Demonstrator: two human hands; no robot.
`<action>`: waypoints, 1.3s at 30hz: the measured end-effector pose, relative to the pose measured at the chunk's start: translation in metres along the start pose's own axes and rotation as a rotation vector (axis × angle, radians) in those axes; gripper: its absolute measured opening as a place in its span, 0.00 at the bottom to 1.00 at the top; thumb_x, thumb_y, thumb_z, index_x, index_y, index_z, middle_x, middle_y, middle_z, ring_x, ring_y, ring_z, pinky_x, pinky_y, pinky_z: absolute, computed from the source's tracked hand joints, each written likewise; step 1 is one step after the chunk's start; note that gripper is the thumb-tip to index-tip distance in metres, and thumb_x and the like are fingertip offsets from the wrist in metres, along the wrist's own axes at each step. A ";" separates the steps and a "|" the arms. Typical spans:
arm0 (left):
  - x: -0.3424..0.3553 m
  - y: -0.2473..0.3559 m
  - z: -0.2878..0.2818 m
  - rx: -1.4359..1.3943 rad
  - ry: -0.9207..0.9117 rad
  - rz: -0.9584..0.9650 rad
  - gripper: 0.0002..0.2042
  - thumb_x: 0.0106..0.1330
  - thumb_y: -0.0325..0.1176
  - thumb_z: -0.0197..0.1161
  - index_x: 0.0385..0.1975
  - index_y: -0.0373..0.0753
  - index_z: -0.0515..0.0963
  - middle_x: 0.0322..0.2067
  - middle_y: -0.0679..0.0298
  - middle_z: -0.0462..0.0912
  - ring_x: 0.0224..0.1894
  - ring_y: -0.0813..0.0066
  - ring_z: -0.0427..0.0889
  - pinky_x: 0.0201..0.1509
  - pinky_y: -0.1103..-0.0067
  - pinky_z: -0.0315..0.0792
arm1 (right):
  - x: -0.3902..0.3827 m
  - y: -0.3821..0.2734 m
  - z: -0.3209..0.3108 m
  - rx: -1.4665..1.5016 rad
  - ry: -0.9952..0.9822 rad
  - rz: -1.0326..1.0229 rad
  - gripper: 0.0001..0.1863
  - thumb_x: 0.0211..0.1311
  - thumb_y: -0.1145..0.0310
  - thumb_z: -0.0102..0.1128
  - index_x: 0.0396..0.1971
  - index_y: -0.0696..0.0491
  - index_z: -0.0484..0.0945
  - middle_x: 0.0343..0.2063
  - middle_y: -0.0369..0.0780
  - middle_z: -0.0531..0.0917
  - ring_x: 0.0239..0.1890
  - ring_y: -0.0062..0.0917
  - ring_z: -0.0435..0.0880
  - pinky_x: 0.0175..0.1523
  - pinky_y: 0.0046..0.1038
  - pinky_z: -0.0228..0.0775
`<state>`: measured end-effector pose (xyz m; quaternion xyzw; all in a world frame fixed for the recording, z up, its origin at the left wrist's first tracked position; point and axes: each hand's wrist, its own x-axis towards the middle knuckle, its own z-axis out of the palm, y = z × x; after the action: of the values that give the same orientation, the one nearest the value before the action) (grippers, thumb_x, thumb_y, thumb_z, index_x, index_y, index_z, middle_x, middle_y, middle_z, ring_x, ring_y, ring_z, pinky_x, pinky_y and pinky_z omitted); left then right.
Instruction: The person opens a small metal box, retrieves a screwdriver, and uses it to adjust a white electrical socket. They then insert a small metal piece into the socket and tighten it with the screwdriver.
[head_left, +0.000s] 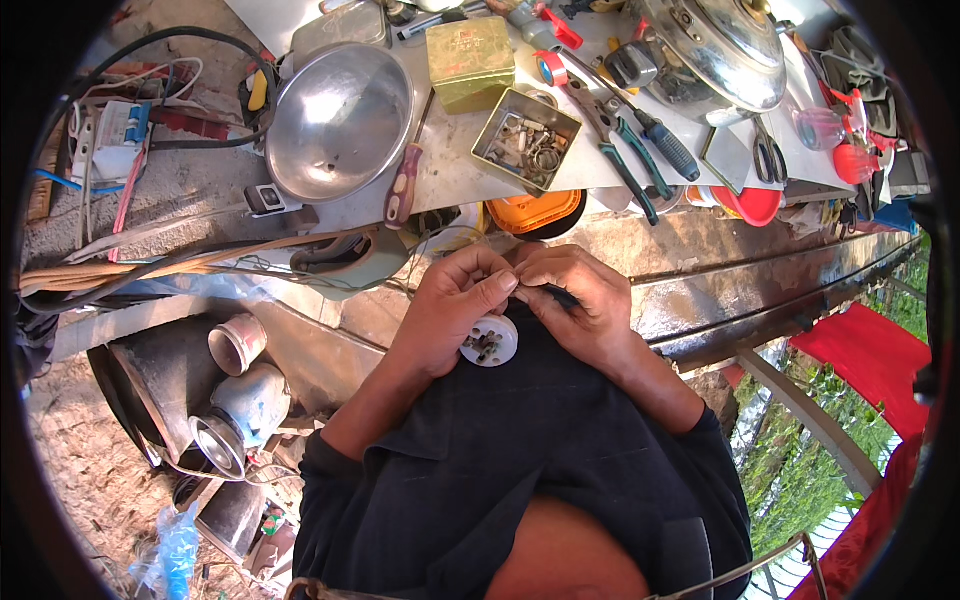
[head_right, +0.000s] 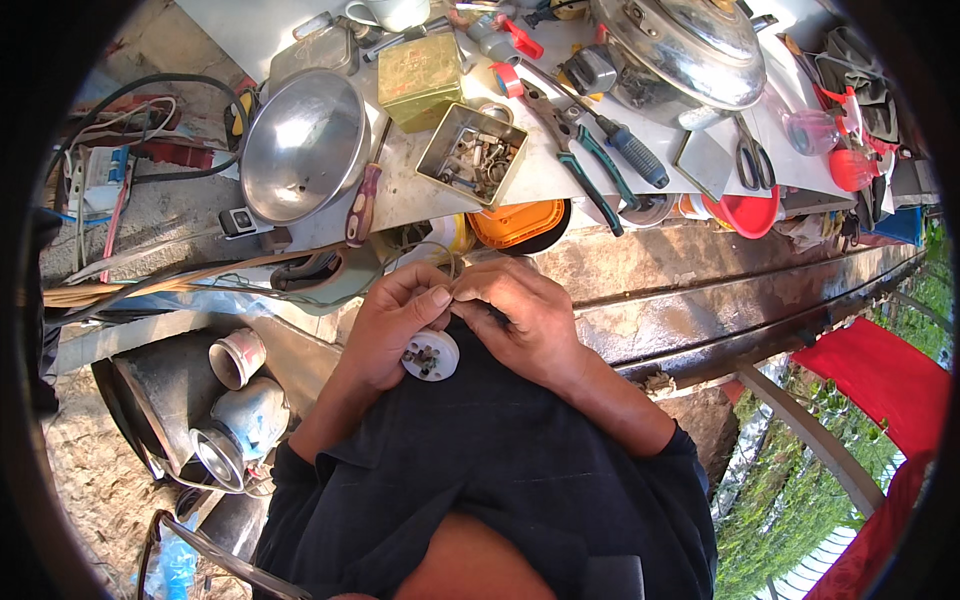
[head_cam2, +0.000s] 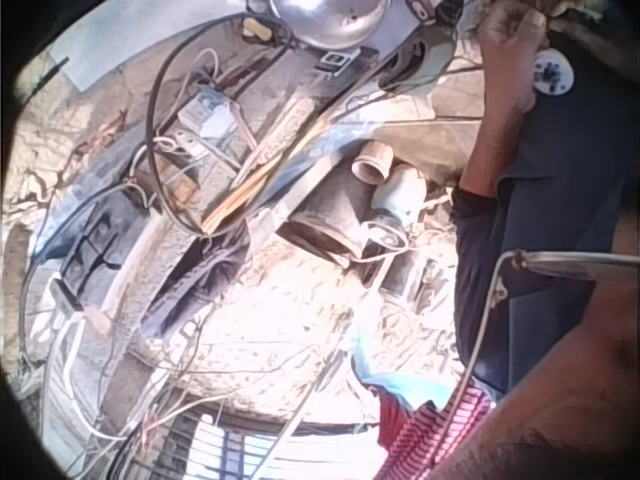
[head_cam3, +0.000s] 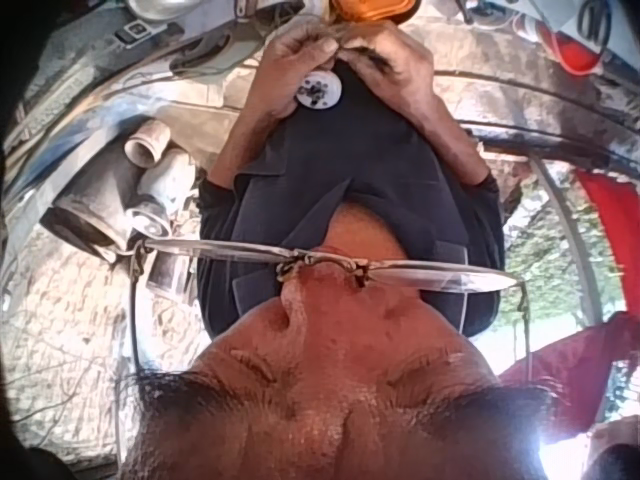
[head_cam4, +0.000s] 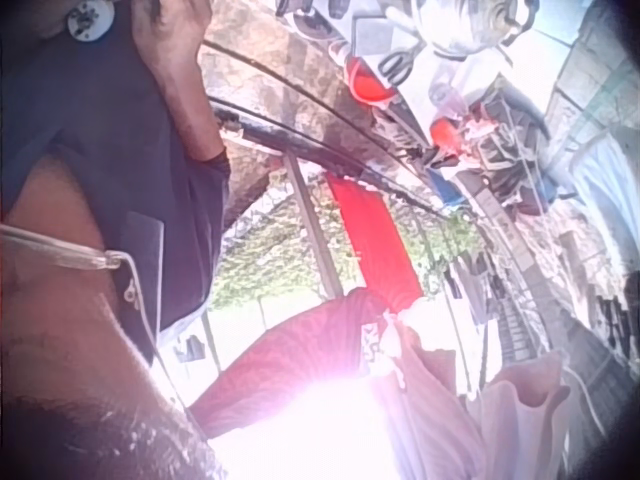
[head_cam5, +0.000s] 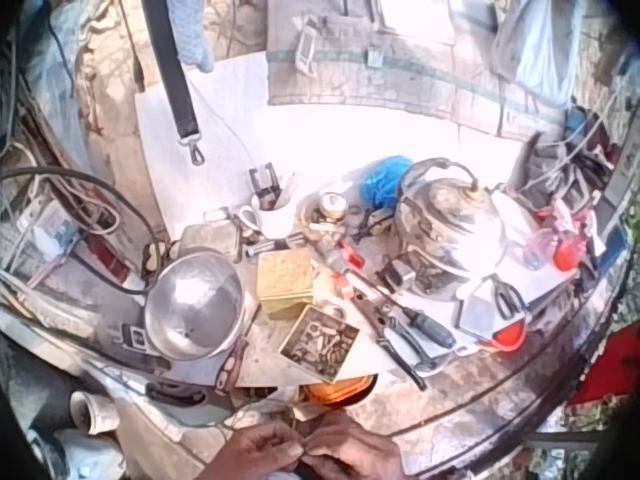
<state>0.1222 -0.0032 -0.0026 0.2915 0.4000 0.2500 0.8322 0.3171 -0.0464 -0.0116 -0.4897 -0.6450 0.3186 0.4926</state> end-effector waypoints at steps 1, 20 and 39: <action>0.000 0.000 0.002 0.025 -0.005 0.027 0.09 0.73 0.35 0.69 0.43 0.38 0.78 0.30 0.71 0.77 0.30 0.86 0.70 0.32 0.85 0.64 | 0.000 0.000 0.000 -0.009 -0.009 0.003 0.14 0.55 0.82 0.75 0.40 0.56 0.82 0.38 0.43 0.88 0.42 0.37 0.89 0.48 0.34 0.83; -0.003 -0.003 0.002 0.000 0.043 -0.050 0.11 0.73 0.38 0.70 0.41 0.38 0.81 0.27 0.71 0.78 0.28 0.86 0.73 0.31 0.86 0.66 | -0.004 0.000 -0.005 -0.043 -0.008 -0.036 0.14 0.51 0.82 0.78 0.37 0.56 0.84 0.38 0.40 0.86 0.39 0.30 0.88 0.43 0.29 0.81; -0.002 -0.006 0.000 -0.018 0.069 -0.006 0.05 0.69 0.26 0.70 0.41 0.36 0.82 0.32 0.71 0.81 0.32 0.87 0.75 0.37 0.86 0.69 | -0.005 0.007 -0.008 0.022 -0.116 0.114 0.07 0.62 0.76 0.73 0.38 0.57 0.83 0.34 0.42 0.86 0.37 0.37 0.87 0.40 0.33 0.80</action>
<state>0.1222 -0.0087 -0.0052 0.2739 0.4271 0.2610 0.8212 0.3272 -0.0498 -0.0169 -0.5008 -0.6402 0.3810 0.4407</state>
